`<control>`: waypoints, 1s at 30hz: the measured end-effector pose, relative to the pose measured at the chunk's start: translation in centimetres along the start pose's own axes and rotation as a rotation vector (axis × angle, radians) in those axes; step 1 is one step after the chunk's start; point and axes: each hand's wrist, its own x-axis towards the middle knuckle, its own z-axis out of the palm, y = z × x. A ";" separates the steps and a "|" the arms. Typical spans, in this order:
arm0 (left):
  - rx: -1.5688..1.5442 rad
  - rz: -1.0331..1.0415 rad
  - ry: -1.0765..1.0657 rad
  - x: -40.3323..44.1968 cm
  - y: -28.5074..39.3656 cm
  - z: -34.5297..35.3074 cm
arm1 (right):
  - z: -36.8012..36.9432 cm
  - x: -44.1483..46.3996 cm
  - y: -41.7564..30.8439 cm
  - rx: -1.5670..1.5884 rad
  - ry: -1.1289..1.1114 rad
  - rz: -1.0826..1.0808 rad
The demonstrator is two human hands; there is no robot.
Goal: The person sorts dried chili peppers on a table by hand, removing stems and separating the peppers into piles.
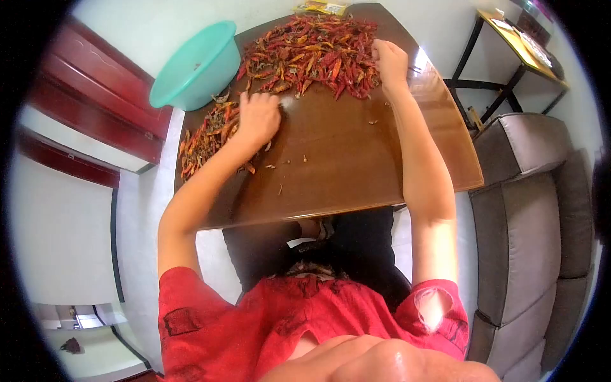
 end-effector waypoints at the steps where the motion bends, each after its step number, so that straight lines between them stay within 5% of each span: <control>1: 0.008 -0.014 -0.020 -0.3 -1.4 0.2 | -0.4 0.2 0.0 -0.001 0.000 -0.005; 3: -0.055 -0.058 -0.017 0.0 -3.0 0.2 | -1.1 0.7 0.0 0.035 0.111 0.016; 5: -0.473 -0.295 -0.236 1.6 -4.0 -1.1 | -1.8 1.3 0.3 0.000 0.147 -0.006; 7: -0.514 -0.316 -0.089 3.3 -5.3 -0.7 | -2.8 2.3 1.3 -0.064 0.218 -0.039; 11: -0.580 -0.428 0.036 7.9 -9.0 2.5 | -3.8 2.5 1.8 -0.525 0.337 -0.276; 15: -0.643 -0.622 -0.093 12.2 -13.0 8.5 | -4.7 2.5 2.8 -1.113 0.373 -0.428; 17: -0.577 -0.696 -0.121 13.4 -13.4 10.8 | -4.9 2.7 3.6 -1.140 0.351 -0.357; 21: -0.668 -0.715 -0.294 14.7 -10.7 11.2 | -4.8 3.0 5.2 -1.100 0.178 -0.241; 23: -0.391 -0.503 -0.225 14.5 -6.8 9.5 | -4.0 2.3 5.0 -1.092 0.026 -0.298; 26: -0.621 -0.487 -0.286 13.7 -1.9 6.4 | -2.6 1.3 4.7 -1.104 -0.119 -0.363; 30: -0.550 -0.375 -0.327 11.3 2.7 3.0 | -1.3 0.0 3.1 -1.150 -0.290 -0.315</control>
